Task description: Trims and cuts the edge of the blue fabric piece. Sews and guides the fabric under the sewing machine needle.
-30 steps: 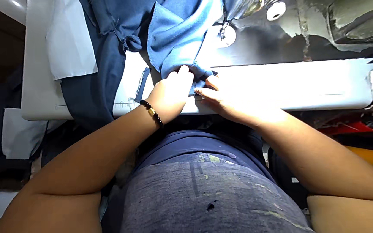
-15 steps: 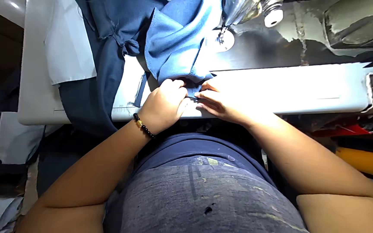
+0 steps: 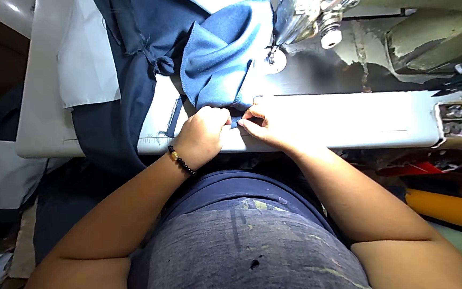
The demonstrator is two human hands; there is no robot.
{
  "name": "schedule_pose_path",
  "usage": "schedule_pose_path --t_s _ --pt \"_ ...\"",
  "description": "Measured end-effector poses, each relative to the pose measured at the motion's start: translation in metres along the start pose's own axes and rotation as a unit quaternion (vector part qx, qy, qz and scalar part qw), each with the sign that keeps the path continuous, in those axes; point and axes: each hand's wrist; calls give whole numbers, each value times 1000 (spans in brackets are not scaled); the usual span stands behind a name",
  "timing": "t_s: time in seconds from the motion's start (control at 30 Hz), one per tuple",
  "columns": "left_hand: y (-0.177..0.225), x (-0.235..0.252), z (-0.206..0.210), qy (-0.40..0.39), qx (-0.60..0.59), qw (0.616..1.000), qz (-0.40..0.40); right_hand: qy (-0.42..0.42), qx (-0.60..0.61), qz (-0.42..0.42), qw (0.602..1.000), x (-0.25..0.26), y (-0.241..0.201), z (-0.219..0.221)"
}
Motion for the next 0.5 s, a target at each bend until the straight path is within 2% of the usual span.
schedule_pose_path --t_s 0.1,0.2,0.27,0.37,0.43,0.5 --pt "-1 2 2 5 9 1000 8 9 -2 35 999 1 -5 5" --pt "-5 2 5 10 33 999 34 30 -24 35 999 1 -7 9" --pt "-8 0 7 12 55 996 70 42 -30 6 999 0 -4 9" --pt "-13 -1 6 -13 63 991 118 59 -73 -83 992 -4 2 12" --pt "-15 -3 7 -28 43 992 114 51 -113 -115 986 -6 3 11" --pt "-18 -2 8 -12 7 994 107 34 -95 -127 987 -5 7 10"
Point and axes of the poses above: each hand's wrist, its own x-axis towards the middle knuckle, its own z-axis out of the palm, y = z × x, and after that the axes turned 6 degrees about -y, right-handed
